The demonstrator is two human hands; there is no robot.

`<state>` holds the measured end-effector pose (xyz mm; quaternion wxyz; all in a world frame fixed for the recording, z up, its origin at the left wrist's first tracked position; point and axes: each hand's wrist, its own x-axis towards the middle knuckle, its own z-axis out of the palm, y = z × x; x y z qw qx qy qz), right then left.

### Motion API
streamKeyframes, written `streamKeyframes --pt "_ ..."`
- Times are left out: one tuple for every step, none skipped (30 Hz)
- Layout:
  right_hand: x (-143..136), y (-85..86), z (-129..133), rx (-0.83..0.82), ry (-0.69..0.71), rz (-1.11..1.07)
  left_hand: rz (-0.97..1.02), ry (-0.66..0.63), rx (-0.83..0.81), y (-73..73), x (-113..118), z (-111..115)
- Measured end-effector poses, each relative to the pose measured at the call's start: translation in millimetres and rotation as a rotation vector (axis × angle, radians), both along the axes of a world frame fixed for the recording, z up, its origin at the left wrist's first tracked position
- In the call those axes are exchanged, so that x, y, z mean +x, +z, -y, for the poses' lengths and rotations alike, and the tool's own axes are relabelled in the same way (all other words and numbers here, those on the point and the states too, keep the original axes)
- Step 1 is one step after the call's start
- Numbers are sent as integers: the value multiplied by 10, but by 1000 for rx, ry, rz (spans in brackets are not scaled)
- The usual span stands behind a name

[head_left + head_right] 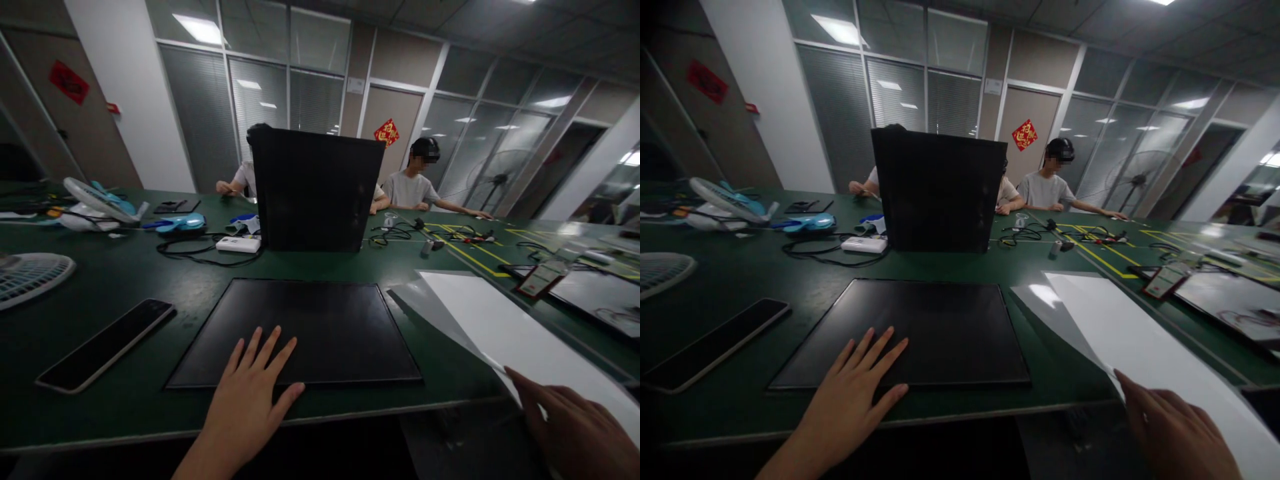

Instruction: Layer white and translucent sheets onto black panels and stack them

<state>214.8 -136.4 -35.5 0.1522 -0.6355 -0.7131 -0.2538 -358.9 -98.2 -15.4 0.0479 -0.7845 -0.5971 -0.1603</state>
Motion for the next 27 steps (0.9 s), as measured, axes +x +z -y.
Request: streamKeyframes --pt "-122 95 -64 36 -18 10 -21 22 16 -11 51 -33" --pt "-271 192 -135 70 -9 21 -34 39 30 -19 98 -64" --pt "-444 284 -209 104 26 24 -40 51 45 -25 139 -89" --pt "-636 363 -285 126 95 17 -37 59 70 -27 171 -104" --pt "-842 421 -360 131 194 0 -26 67 109 -24 195 -107" --pt "-1055 456 -432 108 310 -10 -11 76 161 -16 209 -96" --pt "-1268 464 -499 68 416 -24 7 84 222 -3 217 -72" --pt "-1473 450 -561 23 490 -45 21 90 286 14 218 -39" --pt "-1662 417 -615 -12 533 -56 31 92 346 34 214 -1" --pt "-1830 374 -660 -44 569 -63 33 81 397 55 208 37" --pt "-1972 328 -697 -74 593 -71 23 58 434 75 200 71" --pt "-2085 288 -724 -100 611 -78 5 24 456 91 192 96" --pt "-2170 257 -742 -127 625 -90 -15 -17 461 102 184 113" --pt "-2230 241 -753 -153 634 -104 -34 -63 450 108 177 119" --pt "-2270 238 -756 -179 641 -117 -46 -101 426 106 172 118" --pt "-2296 246 -754 -204 648 -128 -48 -127 395 100 168 111" --pt "-2313 264 -748 -229 657 -137 -39 -133 362 89 166 100" --pt "-2325 285 -739 -252 668 -142 -21 -123 334 75 167 89" --pt "-2336 306 -727 -273 678 -146 0 -101 313 60 168 79" --pt "-2346 325 -715 -290 688 -148 21 -73 301 44 171 70" --pt "-2354 337 -702 -304 696 -149 41 -45 299 30 174 64" --pt "-2360 343 -690 -313 702 -150 58 -20 303 17 177 61" --pt "-2359 342 -678 -317 705 -151 72 4 309 6 180 60" --pt "-2350 335 -665 -314 702 -153 82 27 315 -1 182 61" --pt "-2327 321 -650 -307 693 -158 89 52 319 -6 184 64" --pt "-2288 302 -631 -287 673 -165 92 77 320 -6 187 67" --pt "-2227 278 -607 -252 643 -174 92 104 318 -3 190 72"
